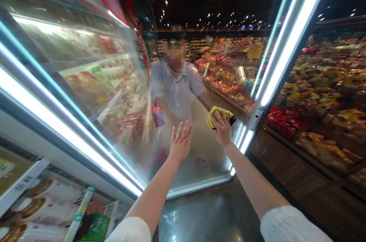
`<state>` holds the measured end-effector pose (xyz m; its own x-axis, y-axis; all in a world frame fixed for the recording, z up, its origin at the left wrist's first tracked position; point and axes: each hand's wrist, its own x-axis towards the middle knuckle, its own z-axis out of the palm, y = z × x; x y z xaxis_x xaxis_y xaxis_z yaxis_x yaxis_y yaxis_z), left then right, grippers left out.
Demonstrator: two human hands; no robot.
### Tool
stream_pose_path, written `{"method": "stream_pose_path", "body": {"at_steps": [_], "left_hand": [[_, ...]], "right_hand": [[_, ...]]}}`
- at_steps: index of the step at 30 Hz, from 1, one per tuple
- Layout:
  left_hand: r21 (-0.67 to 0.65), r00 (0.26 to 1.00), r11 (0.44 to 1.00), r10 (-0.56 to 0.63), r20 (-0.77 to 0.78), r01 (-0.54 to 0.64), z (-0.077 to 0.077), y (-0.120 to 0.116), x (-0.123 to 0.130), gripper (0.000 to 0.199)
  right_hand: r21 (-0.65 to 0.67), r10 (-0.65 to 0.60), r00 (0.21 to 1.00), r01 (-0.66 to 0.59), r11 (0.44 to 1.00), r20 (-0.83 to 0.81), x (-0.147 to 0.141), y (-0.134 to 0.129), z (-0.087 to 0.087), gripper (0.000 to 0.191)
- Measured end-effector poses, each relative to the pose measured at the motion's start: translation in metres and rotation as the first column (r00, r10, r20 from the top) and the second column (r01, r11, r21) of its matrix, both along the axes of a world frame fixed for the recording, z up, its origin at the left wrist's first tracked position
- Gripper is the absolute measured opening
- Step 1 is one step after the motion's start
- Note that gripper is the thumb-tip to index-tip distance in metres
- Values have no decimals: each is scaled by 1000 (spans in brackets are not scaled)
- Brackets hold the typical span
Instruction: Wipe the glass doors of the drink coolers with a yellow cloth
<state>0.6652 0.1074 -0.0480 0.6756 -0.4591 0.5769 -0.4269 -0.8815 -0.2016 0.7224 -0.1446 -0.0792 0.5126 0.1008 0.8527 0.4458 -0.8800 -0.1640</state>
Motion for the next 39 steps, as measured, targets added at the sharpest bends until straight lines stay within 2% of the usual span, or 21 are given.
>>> {"method": "stream_pose_path", "body": {"at_steps": [3, 6, 8, 10, 13, 15, 17, 19, 21, 24, 26, 28, 32, 35, 37, 39], "left_hand": [[-1, 1000, 1000, 13, -10, -13, -7, -12, -2, 81], [5, 1000, 1000, 15, -17, -15, -14, -22, -3, 80], [15, 1000, 1000, 3, -27, -3, -15, -31, -1, 79], [18, 999, 1000, -9, -39, 10, -14, -41, 3, 80], [5, 999, 1000, -14, -52, 14, -12, -57, 8, 80], [-3, 998, 1000, -16, -57, 16, -13, -65, 9, 80], [0, 998, 1000, -22, -57, 22, -17, -71, 10, 81], [8, 998, 999, -35, -49, 35, -21, -75, 11, 82], [15, 998, 999, -50, -36, 50, -25, -79, 13, 83], [18, 998, 998, -66, -16, 67, -28, -86, 18, 81], [11, 997, 997, -73, -2, 73, -30, -89, 22, 81], [-6, 997, 997, -81, 9, 81, -32, -91, 24, 82], [-36, 994, 994, -106, 18, 106, -38, -91, 28, 85], [-27, 990, 990, -138, 27, 139, -43, -89, 31, 85], [-6, 985, 986, -166, 38, 166, -47, -89, 34, 85], [10, 981, 982, -188, 52, 188, -50, -89, 36, 83]], "right_hand": [[126, -69, 997, 65, 990, 33, -3, -13, -21, 69], [87, -25, 1000, 26, 996, -7, -10, -7, -40, 71], [1, 40, 998, -40, 999, -51, -9, -9, -38, 69], [-34, 77, 994, -80, 996, -74, -2, -24, -29, 69], [60, 31, 998, -27, 998, -55, 8, -58, -23, 74], [155, -34, 998, 41, 987, -45, 7, -72, -33, 81], [205, -62, 996, 73, 976, -58, 2, -74, -47, 87], [201, -38, 996, 53, 978, -75, -1, -71, -55, 89], [154, 17, 997, -4, 988, -80, 1, -72, -51, 87], [122, 45, 997, -38, 992, -60, 12, -89, -35, 83], [156, 3, 999, 3, 988, -41, 16, -101, -33, 84], [239, -72, 997, 80, 968, -43, 15, -103, -42, 88], [354, -160, 984, 176, 918, -76, 10, -84, -64, 97], [332, -143, 989, 150, 931, -45, 16, -81, -55, 95], [325, -126, 992, 126, 937, -21, 22, -89, -46, 91], [344, -122, 992, 121, 931, -19, 25, -97, -44, 88]]}}
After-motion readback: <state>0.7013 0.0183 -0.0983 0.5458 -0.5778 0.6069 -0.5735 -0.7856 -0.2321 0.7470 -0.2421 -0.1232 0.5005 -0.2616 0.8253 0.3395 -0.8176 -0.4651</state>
